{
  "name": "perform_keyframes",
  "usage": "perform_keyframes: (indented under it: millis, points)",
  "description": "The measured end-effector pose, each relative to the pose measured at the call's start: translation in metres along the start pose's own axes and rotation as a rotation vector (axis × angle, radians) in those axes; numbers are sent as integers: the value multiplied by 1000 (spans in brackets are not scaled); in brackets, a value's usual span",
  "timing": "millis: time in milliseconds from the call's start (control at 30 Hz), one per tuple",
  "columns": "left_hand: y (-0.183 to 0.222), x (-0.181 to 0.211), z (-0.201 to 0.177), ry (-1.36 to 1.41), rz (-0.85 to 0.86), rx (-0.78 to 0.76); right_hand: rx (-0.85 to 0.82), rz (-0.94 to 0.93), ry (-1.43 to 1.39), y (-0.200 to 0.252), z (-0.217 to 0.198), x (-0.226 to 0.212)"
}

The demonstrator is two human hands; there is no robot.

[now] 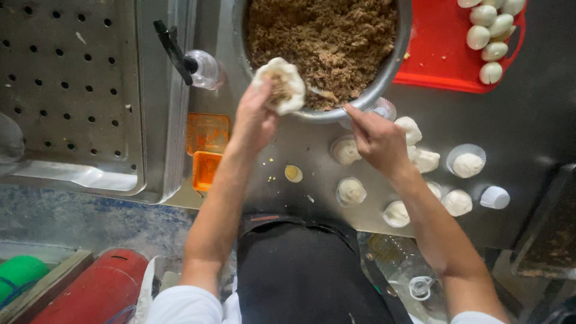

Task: The person prepares siopao by filling dough discs with a meat mixture and egg slices, pleating them into buns, and placing them onto a steaming tray.

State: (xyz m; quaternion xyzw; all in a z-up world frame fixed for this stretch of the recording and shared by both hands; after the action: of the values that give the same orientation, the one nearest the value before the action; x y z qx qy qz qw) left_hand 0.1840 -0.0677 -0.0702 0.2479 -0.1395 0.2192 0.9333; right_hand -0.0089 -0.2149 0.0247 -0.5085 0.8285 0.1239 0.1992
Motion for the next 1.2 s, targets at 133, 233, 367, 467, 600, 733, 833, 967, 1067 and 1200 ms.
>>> perform_keyframes:
  millis: [133,233,367,467,600,733,833,967,1067,1200]
  points:
    - [32,14,-9,17,-5,62,-119,20,53,-26,22,-2]
    - [59,9,-15,-10,-30,155,-324,-9,232,-42,55,-8]
    - [85,-5,-23,32,-57,210,-418,59,-105,-48,65,18]
    - [85,-19,-22,9,-70,160,-561,272,-417,-43,68,52]
    - [66,-34,-14,2,-106,140,-495,459,-689,-17,53,63]
    - [29,-45,13,47,-71,30,-101,125,-457,3,16,10]
    - [11,-42,32,170,-39,-85,63,33,-145,11,4,-34]
    - [1,-48,33,71,9,48,266,115,-198,17,-24,-47]
    - [2,-49,28,5,81,112,223,108,-89,27,-27,-62]
    - [6,-50,27,-60,117,144,223,179,-19,19,-28,-53]
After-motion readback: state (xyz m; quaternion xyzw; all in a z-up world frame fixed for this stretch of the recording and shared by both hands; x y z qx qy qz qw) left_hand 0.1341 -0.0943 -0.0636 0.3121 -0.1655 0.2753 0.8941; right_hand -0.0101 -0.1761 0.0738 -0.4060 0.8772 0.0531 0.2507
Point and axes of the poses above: each hand's wrist, its own y-axis away from the middle knuckle, its own z-axis out of the palm, x = y × z, the point moved 7 cm from there along -y, towards the middle knuckle, and after that the axes turned 8 degrees about y, right-handed, at the moved point
